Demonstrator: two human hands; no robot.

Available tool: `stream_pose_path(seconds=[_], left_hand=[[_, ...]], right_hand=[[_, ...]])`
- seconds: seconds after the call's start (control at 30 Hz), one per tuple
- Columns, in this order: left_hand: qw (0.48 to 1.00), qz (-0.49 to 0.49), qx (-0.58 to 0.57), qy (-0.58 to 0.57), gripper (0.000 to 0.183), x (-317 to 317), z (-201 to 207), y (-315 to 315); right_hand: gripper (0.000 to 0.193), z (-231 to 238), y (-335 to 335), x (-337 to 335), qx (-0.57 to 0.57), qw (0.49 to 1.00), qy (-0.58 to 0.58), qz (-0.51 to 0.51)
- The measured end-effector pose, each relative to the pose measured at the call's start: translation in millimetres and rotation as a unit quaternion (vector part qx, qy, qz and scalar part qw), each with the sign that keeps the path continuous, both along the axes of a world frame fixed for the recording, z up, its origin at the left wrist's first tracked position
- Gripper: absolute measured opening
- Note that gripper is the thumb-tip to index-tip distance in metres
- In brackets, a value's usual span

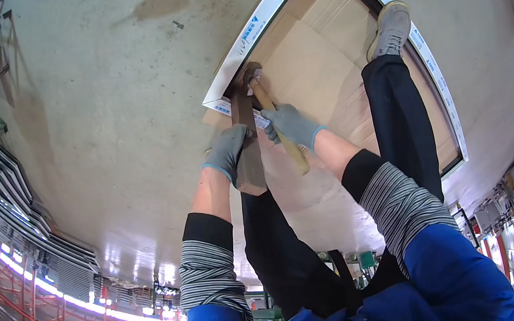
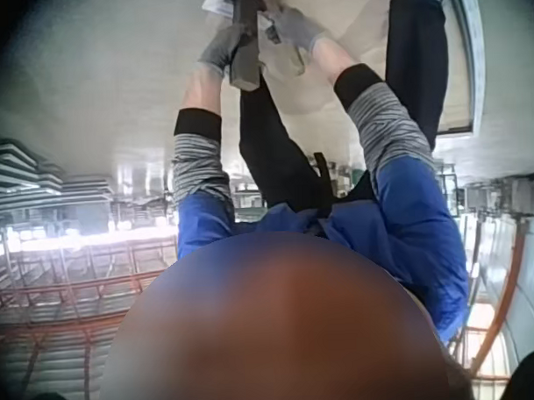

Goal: Assembling a window or door frame by hammering profiles together and drilling screws.

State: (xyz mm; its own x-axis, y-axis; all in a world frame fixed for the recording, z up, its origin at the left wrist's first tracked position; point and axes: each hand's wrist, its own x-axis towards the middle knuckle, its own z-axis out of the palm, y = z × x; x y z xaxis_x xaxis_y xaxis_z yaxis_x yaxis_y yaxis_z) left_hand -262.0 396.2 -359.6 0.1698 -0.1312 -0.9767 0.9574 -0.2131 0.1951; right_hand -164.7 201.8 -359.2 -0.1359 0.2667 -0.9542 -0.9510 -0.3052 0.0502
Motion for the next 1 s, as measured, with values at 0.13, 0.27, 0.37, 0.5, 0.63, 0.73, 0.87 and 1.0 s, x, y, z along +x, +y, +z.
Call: stream_pose_path(seconds=[0.13, 0.27, 0.37, 0.5, 0.63, 0.73, 0.87, 1.0], left_hand=[[0.998, 0.012, 0.053, 0.042, 0.038, 15, 0, -5], [0.986, 0.057, 0.075, 0.137, 0.039, 41, 0, -9], [0.982, 0.052, 0.103, 0.149, 0.042, 44, 2, -2], [0.980, 0.055, 0.111, 0.158, 0.044, 43, 7, 11], [0.984, -0.003, 0.127, 0.123, 0.046, 41, 0, 21], [0.986, -0.034, 0.117, 0.117, 0.048, 50, -5, 14], [0.983, -0.071, 0.097, 0.140, 0.043, 55, -13, 10], [0.986, -0.114, 0.072, 0.096, 0.046, 51, -20, 7]], right_hand=[[0.033, 3, 5, -17, -0.068, 0.994, -0.039, -0.083], [0.036, -6, -19, -2, -0.016, 0.995, 0.020, -0.092], [0.035, 18, -39, 20, 0.005, 0.997, -0.009, -0.083], [0.041, 69, -62, 81, -0.055, 0.990, -0.081, -0.103], [0.032, 71, -54, 90, -0.103, 0.976, -0.132, -0.139], [0.038, 45, -27, 63, -0.086, 0.974, -0.071, -0.199], [0.035, 17, 12, 16, -0.078, 0.978, -0.032, -0.190], [0.033, 4, -10, 19, -0.043, 0.994, 0.010, -0.099]])
